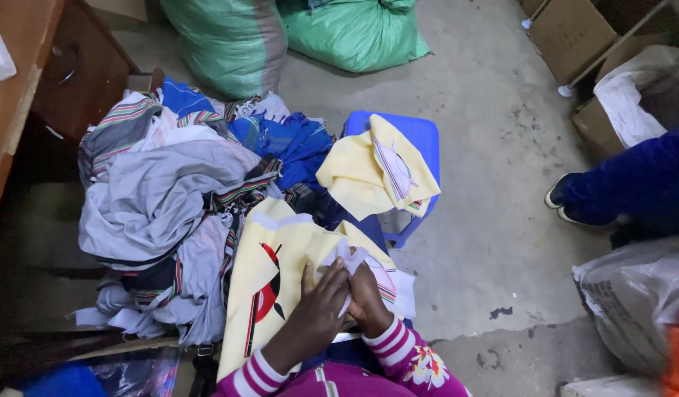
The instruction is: The person sits on a low stool and uses scissors to cut a piece of yellow fabric that has a paper pattern placed on top of it. They carefully trim the fabric around the pattern's edges, then remove the paper to reveal the cut shape.
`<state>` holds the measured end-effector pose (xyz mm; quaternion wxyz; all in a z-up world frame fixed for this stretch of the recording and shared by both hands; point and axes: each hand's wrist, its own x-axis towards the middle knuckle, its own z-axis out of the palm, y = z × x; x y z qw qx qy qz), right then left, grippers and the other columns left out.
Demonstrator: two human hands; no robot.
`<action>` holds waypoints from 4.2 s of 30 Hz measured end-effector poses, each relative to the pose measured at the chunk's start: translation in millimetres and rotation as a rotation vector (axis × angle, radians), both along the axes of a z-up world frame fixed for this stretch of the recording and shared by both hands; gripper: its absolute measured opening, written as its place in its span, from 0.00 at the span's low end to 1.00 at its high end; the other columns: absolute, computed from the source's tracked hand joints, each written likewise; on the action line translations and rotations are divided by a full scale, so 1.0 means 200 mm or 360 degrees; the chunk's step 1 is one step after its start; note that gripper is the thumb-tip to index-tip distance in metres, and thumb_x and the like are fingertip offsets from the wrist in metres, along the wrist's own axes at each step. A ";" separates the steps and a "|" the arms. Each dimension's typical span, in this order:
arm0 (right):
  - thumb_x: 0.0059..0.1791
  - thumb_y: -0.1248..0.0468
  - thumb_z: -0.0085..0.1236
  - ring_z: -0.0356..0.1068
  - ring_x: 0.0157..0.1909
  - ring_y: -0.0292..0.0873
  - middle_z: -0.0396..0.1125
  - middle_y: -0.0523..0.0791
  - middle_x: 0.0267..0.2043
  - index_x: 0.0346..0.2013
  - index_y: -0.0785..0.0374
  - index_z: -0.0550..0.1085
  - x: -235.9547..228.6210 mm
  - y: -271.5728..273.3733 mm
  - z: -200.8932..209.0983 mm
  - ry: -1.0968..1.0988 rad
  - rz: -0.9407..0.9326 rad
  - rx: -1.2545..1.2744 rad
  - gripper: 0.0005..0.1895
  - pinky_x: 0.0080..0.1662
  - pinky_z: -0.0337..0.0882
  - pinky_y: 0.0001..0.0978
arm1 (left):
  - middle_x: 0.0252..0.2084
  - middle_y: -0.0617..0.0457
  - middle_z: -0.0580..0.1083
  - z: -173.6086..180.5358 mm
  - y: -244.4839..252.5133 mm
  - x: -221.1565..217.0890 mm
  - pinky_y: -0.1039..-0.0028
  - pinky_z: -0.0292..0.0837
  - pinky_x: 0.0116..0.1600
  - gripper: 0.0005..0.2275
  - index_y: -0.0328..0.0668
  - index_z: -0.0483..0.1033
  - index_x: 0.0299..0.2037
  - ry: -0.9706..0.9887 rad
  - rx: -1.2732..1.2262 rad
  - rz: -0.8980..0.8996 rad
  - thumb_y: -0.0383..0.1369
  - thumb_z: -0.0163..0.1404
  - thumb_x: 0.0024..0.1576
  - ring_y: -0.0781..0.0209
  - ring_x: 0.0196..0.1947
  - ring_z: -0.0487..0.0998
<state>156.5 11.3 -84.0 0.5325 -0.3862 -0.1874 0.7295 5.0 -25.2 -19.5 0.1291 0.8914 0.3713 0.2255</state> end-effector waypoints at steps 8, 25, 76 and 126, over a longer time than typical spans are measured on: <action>0.56 0.60 0.58 0.71 0.33 0.34 0.72 0.41 0.34 0.39 0.60 0.76 0.04 0.00 0.16 -0.0409 0.0278 0.0177 0.07 0.38 0.71 0.27 | 0.55 0.44 0.75 0.04 0.09 -0.27 0.60 0.71 0.62 0.12 0.38 0.77 0.55 -0.0807 -0.0356 0.0570 0.33 0.46 0.67 0.48 0.58 0.76; 0.59 0.56 0.54 0.70 0.24 0.34 0.72 0.41 0.22 0.26 0.59 0.79 0.05 -0.12 0.11 -0.0319 0.0897 0.0237 0.19 0.33 0.64 0.25 | 0.34 0.51 0.75 -0.04 0.12 -0.18 0.70 0.71 0.38 0.05 0.39 0.77 0.35 -0.0975 -0.0642 0.0572 0.29 0.52 0.63 0.59 0.34 0.78; 0.53 0.61 0.62 0.75 0.30 0.41 0.80 0.47 0.38 0.45 0.65 0.84 0.30 0.03 0.37 -0.0618 0.0587 -0.0043 0.12 0.32 0.70 0.28 | 0.55 0.57 0.74 -0.81 -0.63 -1.27 0.81 0.68 0.56 0.24 0.44 0.71 0.64 -0.0696 -0.2926 0.0184 0.25 0.63 0.57 0.69 0.51 0.77; 0.56 0.59 0.60 0.69 0.25 0.32 0.77 0.37 0.28 0.38 0.59 0.85 0.25 0.01 0.45 -0.1145 0.0965 0.0464 0.10 0.29 0.61 0.26 | 0.48 0.40 0.79 -0.24 -0.17 -0.50 0.50 0.74 0.49 0.15 0.46 0.71 0.56 0.0180 -0.1387 0.0378 0.41 0.47 0.62 0.34 0.49 0.81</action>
